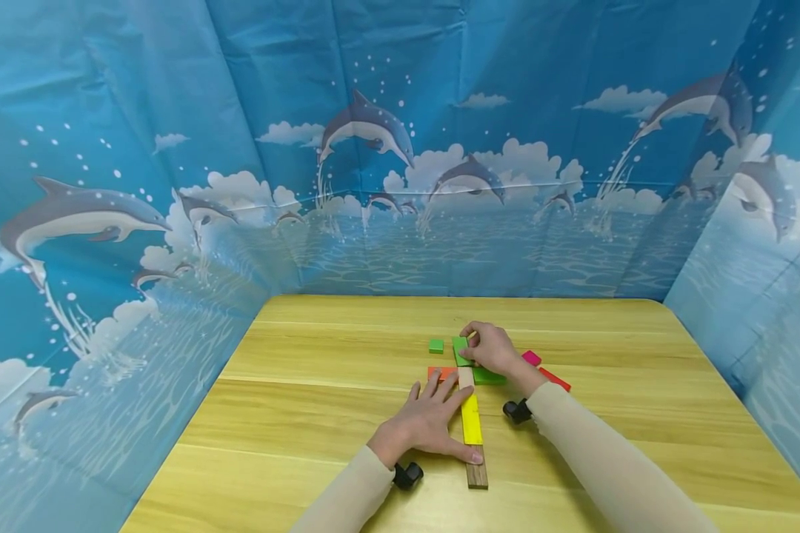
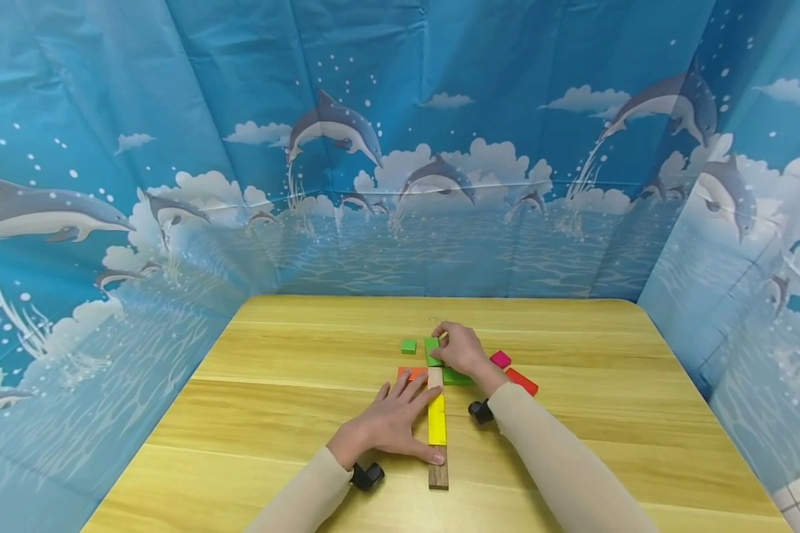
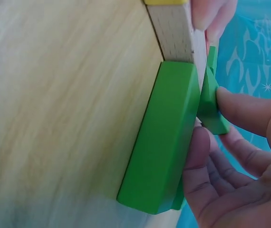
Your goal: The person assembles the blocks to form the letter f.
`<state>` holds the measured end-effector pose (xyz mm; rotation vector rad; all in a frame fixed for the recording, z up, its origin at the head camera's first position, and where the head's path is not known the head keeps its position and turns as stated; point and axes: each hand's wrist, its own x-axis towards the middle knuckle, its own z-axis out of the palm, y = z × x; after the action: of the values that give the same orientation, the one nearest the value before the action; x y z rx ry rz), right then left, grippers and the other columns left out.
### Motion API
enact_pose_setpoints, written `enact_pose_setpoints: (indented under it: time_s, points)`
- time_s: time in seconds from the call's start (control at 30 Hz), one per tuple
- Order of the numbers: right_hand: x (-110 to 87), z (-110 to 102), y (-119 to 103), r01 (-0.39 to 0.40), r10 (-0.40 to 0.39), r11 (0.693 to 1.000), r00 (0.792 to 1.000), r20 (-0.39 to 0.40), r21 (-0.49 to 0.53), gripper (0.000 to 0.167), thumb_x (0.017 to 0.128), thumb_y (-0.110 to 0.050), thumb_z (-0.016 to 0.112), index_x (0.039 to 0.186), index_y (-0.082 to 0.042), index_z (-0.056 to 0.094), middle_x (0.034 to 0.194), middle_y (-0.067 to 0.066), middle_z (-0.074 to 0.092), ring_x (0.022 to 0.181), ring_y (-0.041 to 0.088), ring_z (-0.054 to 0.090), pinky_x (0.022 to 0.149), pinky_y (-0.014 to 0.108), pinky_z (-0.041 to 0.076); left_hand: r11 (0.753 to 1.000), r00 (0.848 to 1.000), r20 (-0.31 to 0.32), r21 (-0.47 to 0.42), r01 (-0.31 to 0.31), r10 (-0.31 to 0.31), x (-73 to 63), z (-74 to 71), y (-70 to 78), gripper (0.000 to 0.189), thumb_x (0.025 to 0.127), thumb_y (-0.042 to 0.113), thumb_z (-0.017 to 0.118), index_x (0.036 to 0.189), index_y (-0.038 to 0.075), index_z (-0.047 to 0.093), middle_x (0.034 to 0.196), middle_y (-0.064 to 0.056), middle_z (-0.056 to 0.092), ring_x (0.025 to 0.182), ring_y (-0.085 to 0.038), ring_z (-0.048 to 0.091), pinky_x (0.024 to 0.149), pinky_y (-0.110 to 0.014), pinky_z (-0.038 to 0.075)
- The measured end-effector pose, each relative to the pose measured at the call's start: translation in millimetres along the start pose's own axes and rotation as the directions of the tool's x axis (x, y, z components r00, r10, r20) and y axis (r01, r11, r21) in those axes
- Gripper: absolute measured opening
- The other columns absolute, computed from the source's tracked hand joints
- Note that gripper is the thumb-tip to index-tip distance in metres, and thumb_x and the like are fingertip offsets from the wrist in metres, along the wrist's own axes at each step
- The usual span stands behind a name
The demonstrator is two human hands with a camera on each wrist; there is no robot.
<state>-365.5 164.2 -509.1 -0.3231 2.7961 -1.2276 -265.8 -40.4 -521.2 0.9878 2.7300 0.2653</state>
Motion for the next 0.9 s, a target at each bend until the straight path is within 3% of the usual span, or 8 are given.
enact_pose_setpoints:
  time_s: [0.37, 0.9]
  points:
    - [3.6, -0.7, 2.0, 0.023, -0.015, 0.977, 0.999, 0.043, -0.212, 0.034, 0.091, -0.02, 0.077, 0.118, 0.0, 0.07, 0.095, 0.007, 0.066, 0.082, 0.021, 0.059, 0.074, 0.039, 0.053, 1.0, 1.0, -0.003, 0.003, 0.003, -0.003, -0.3, -0.3, 0.2, 0.113, 0.072, 0.092, 0.052, 0.162, 0.038, 0.011, 0.169, 0.001, -0.003, 0.154, -0.031, -0.004, 0.116, -0.065, 0.013]
    - [-1.6, -6.0, -2.3, 0.041, -0.03, 0.973, 0.998, 0.054, -0.225, 0.044, 0.091, -0.021, 0.078, 0.127, 0.0, 0.067, 0.104, 0.011, 0.068, 0.092, 0.025, 0.063, 0.078, 0.042, 0.054, 1.0, 1.0, 0.007, -0.009, -0.002, 0.002, 0.2, 0.7, -0.3, 0.113, 0.072, 0.092, 0.052, 0.163, 0.038, 0.011, 0.169, 0.001, -0.004, 0.154, -0.03, -0.005, 0.116, -0.065, 0.012]
